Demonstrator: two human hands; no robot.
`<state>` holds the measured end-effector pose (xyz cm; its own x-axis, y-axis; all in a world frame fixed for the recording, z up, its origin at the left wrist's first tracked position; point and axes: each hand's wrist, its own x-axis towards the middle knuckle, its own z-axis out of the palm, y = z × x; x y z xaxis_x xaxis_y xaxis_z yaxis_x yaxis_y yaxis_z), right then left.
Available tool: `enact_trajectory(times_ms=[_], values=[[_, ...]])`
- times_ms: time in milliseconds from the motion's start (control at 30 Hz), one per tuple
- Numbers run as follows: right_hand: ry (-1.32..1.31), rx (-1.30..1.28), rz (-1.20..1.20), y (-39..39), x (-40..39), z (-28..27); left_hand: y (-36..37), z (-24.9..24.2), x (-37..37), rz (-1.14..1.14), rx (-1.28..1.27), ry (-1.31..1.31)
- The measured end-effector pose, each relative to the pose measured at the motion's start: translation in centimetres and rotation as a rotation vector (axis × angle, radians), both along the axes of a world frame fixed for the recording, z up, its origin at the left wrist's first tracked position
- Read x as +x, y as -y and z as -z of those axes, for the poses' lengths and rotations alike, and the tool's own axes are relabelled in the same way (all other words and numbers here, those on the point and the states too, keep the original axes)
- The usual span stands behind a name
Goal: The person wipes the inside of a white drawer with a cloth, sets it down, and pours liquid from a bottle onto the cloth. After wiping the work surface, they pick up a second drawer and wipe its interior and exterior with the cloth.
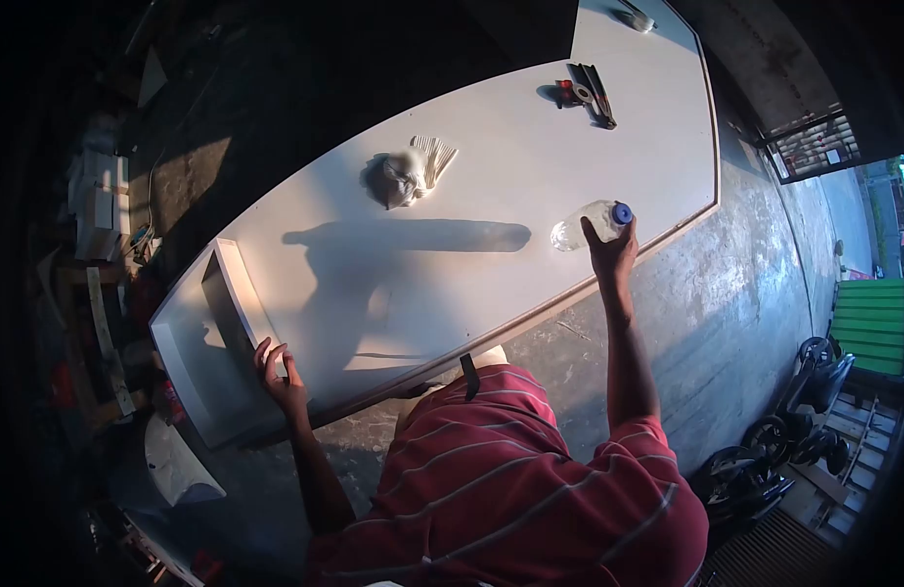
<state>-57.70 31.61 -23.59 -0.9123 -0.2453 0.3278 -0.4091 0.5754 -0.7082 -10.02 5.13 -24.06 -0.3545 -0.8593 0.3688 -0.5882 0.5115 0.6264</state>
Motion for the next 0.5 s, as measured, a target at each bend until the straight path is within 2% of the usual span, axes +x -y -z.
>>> enact_trajectory(times_ms=[100,167,200,300,367,433,467,500], values=[[-0.055,0.153,0.138,-3.5,-4.4,2.1,0.8,1.9,1.2,-0.105,0.063,-0.011],[-0.054,0.077,0.135,-5.0,-6.0,4.4,1.4,2.9,3.2,-0.182,-0.167,0.194],[-0.056,0.046,0.151,-5.3,-6.4,4.9,1.5,3.2,4.2,-0.241,-0.175,0.303],[-0.004,-0.005,0.163,-5.8,-7.0,5.3,1.2,3.2,5.9,-0.383,-0.041,0.397],[-0.054,0.057,0.232,-5.7,-6.4,6.0,1.1,3.9,7.7,-0.417,-0.026,0.428],[0.091,-0.312,0.213,-5.2,-4.1,6.3,0.9,4.5,8.6,-0.412,-0.054,0.446],[0.062,-0.468,0.350,-4.7,-2.3,6.5,0.6,4.8,9.0,-0.428,-0.047,0.446],[0.210,-0.597,0.524,-5.6,-1.5,9.6,0.4,5.0,9.3,-0.427,-0.007,0.459]])
